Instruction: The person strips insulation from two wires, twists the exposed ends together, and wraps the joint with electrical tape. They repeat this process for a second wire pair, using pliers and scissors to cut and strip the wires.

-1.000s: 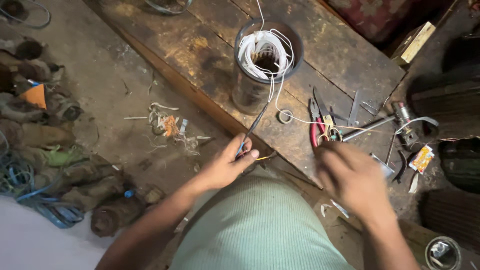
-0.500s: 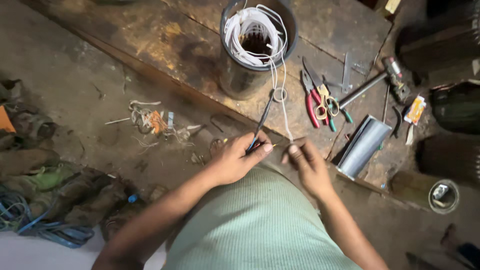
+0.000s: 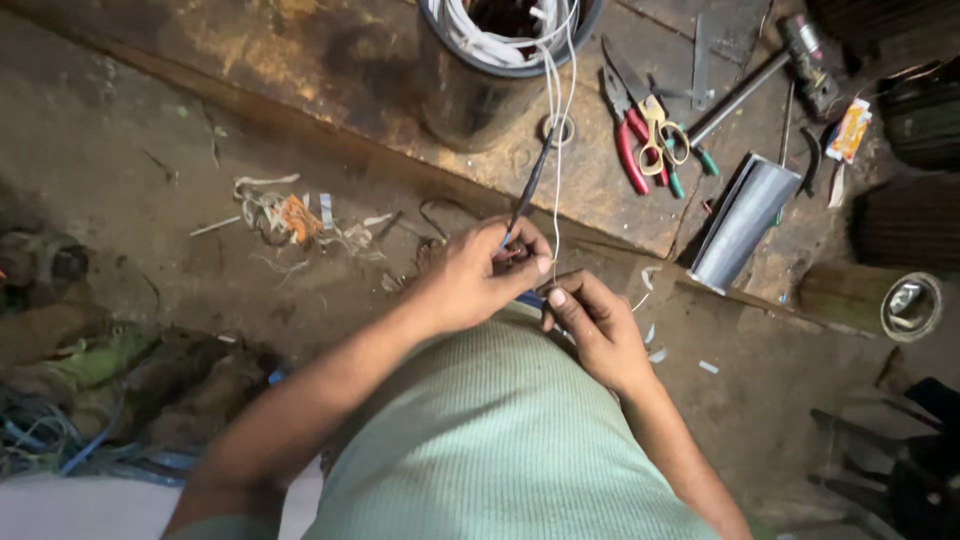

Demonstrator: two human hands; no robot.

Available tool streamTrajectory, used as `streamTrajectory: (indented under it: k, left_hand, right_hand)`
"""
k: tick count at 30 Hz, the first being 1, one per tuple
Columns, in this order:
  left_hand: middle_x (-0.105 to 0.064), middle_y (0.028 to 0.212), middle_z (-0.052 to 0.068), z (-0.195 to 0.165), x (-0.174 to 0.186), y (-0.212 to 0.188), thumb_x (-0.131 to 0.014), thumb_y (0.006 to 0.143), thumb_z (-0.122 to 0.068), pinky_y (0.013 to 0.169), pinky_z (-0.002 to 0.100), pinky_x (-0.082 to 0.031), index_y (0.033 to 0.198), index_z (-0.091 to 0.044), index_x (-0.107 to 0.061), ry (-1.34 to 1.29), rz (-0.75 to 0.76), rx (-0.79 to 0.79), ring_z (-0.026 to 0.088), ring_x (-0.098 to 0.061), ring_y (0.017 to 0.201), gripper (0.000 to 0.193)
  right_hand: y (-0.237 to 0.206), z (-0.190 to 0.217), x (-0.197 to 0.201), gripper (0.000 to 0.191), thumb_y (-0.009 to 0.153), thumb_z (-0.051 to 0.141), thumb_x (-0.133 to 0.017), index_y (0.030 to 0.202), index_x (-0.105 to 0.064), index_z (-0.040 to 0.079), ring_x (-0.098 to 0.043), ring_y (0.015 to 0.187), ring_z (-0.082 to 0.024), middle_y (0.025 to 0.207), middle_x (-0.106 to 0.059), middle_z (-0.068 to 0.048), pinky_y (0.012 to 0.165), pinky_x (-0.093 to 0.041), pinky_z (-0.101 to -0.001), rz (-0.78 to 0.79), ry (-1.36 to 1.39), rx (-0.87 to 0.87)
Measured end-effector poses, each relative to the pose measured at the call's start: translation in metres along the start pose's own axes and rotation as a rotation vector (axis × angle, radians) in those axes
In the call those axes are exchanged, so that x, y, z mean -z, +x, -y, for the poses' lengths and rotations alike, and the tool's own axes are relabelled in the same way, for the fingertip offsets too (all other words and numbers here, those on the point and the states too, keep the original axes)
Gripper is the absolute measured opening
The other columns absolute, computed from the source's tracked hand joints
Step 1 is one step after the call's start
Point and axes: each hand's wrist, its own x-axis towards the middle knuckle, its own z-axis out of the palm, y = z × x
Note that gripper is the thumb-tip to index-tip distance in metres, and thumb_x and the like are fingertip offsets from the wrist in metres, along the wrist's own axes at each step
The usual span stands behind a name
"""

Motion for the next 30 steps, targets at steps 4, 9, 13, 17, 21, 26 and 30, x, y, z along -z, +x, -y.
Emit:
streamTrajectory:
  k: [4, 9, 13, 17, 21, 26, 30]
  left_hand:
    - [-0.069, 0.085, 0.002, -0.002, 0.004, 0.007, -0.072, 0.091, -0.023, 0.073, 0.029, -0.056, 0.102, -0.008, -0.069, -0.032, 0.068, 0.066, 0.009, -0.065, 0.078, 0.019]
    - [-0.073, 0.084, 0.001, -0.006, 0.002, 0.013, -0.072, 0.091, -0.023, 0.072, 0.028, -0.056, 0.102, -0.007, -0.071, -0.037, 0.116, 0.02, 0.008, -0.067, 0.077, 0.019]
    - [-0.072, 0.08, 0.002, -0.01, 0.004, 0.01, -0.072, 0.089, -0.024, 0.069, 0.029, -0.056, 0.104, -0.008, -0.072, -0.018, 0.118, 0.082, 0.009, -0.066, 0.072, 0.022]
    - [-0.073, 0.082, 0.003, -0.009, 0.006, 0.008, -0.073, 0.09, -0.023, 0.072, 0.029, -0.056, 0.102, -0.007, -0.072, -0.006, 0.101, 0.041, 0.011, -0.069, 0.075, 0.02]
    - [-0.073, 0.085, 0.003, -0.005, 0.004, 0.01, -0.074, 0.088, -0.021, 0.074, 0.03, -0.057, 0.1, -0.006, -0.072, 0.015, 0.072, 0.021, 0.011, -0.069, 0.078, 0.019]
    - [-0.073, 0.087, 0.002, -0.004, 0.002, 0.011, -0.074, 0.088, -0.021, 0.075, 0.029, -0.057, 0.097, -0.006, -0.071, -0.01, 0.063, -0.026, 0.01, -0.069, 0.079, 0.018]
    - [-0.072, 0.079, 0.002, -0.004, 0.004, 0.013, -0.075, 0.086, -0.021, 0.072, 0.029, -0.056, 0.095, -0.007, -0.072, -0.005, 0.097, 0.059, 0.011, -0.066, 0.074, 0.017]
  right_hand:
    - [0.001, 0.011, -0.005, 0.018, 0.102, 0.018, -0.062, 0.1, -0.067, 0.002, -0.063, 0.072, -0.009, 0.076, -0.07, -0.002, 0.067, -0.05, -0.0257, -0.04, -0.157, -0.025]
    - [-0.002, 0.021, -0.006, 0.017, 0.102, 0.017, -0.061, 0.099, -0.066, 0.001, -0.066, 0.071, -0.009, 0.076, -0.071, -0.003, 0.067, -0.053, -0.0264, -0.087, -0.218, -0.017]
    - [-0.006, 0.023, -0.003, 0.016, 0.102, 0.016, -0.062, 0.098, -0.066, 0.0, -0.067, 0.072, -0.009, 0.077, -0.071, -0.003, 0.068, -0.054, -0.0264, -0.127, -0.222, 0.012]
    - [-0.007, 0.024, -0.001, 0.016, 0.102, 0.016, -0.063, 0.097, -0.066, 0.001, -0.066, 0.071, -0.009, 0.075, -0.07, -0.003, 0.066, -0.054, -0.0261, -0.138, -0.253, -0.022]
    - [-0.008, 0.026, 0.0, 0.017, 0.1, 0.018, -0.063, 0.096, -0.068, 0.002, -0.068, 0.065, -0.008, 0.07, -0.071, -0.002, 0.061, -0.054, -0.0255, -0.119, -0.326, -0.065]
    - [-0.008, 0.028, 0.0, 0.017, 0.101, 0.019, -0.064, 0.097, -0.068, 0.002, -0.066, 0.064, -0.007, 0.071, -0.071, -0.001, 0.06, -0.054, -0.025, -0.113, -0.314, -0.021]
    - [-0.006, 0.029, 0.0, 0.017, 0.101, 0.018, -0.063, 0.096, -0.069, 0.003, -0.066, 0.063, -0.008, 0.069, -0.07, -0.002, 0.06, -0.053, -0.0249, -0.12, -0.36, -0.013]
